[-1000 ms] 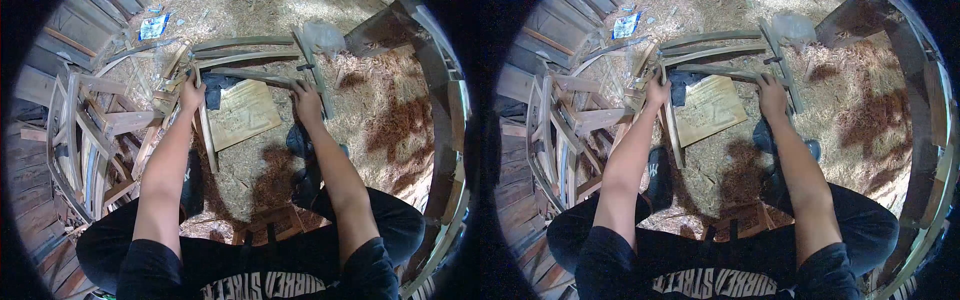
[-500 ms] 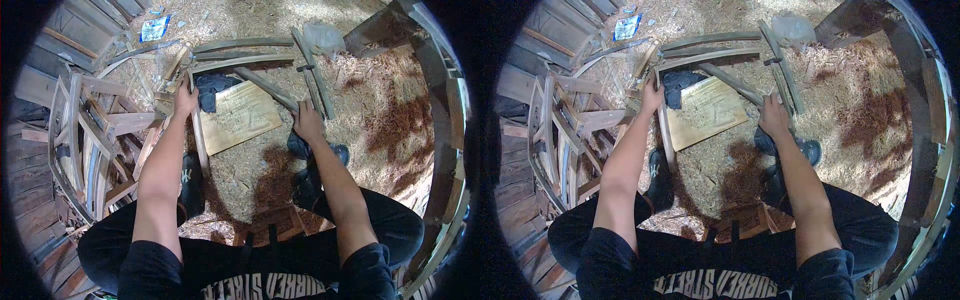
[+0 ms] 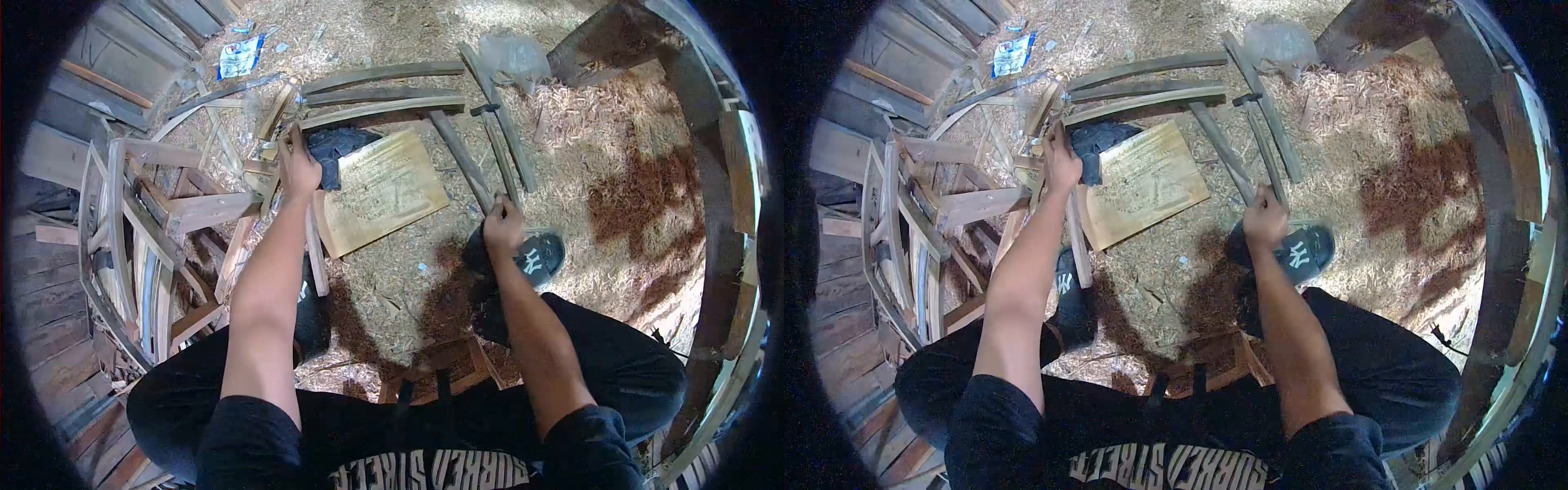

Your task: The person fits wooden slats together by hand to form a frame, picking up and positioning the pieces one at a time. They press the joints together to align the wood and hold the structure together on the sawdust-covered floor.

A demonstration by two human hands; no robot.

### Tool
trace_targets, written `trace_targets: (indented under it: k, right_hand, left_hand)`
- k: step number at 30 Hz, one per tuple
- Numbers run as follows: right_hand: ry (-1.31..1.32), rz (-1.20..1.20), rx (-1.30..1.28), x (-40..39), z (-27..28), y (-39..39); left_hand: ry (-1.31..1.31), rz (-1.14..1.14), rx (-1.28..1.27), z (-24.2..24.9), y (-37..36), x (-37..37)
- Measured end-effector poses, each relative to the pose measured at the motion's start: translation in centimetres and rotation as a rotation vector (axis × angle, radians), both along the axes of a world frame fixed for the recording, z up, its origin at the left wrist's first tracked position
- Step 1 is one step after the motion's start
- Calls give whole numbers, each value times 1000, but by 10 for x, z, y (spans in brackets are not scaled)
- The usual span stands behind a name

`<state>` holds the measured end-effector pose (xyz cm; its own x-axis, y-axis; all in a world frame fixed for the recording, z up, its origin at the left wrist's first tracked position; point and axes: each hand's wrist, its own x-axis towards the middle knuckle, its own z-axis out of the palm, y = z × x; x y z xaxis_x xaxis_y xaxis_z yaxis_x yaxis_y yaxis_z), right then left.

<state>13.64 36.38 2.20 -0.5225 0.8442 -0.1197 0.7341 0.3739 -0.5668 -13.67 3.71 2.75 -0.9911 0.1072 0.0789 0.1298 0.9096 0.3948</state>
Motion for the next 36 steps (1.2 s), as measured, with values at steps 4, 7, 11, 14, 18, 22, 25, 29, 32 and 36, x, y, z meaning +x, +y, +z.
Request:
trace_targets:
  k: [4,7,11,14,18,22,25,29,32,36]
  right_hand:
    - [85,-158,16,9,3,-9]
    - [127,-224,11,8,-8,-6]
    - [180,-205,12,8,-18,-2]
    - [100,-193,-64,8,-13,0]
    - [103,-211,-166,10,-7,-2]
    - [171,-178,-272,15,-8,0]
    - [250,-167,-312,17,-13,-1]
    - [315,-60,-196,19,-18,7]
    - [322,-4,-82,17,-9,13]
    - [249,40,-46,11,27,26]
  left_hand:
    - [115,4,-244,5,26,6]
    - [107,-52,-271,9,43,0]
    - [267,-261,-232,-6,65,-18]
    - [170,-357,-189,-2,88,-25]
    - [88,-322,-278,-1,108,-22]
    - [102,-329,-307,3,108,-25]
    - [156,-332,-272,6,104,-23]
    - [143,-356,-234,14,98,-27]
    - [206,-365,-206,21,92,-27]
    - [249,-352,-220,32,83,-28]
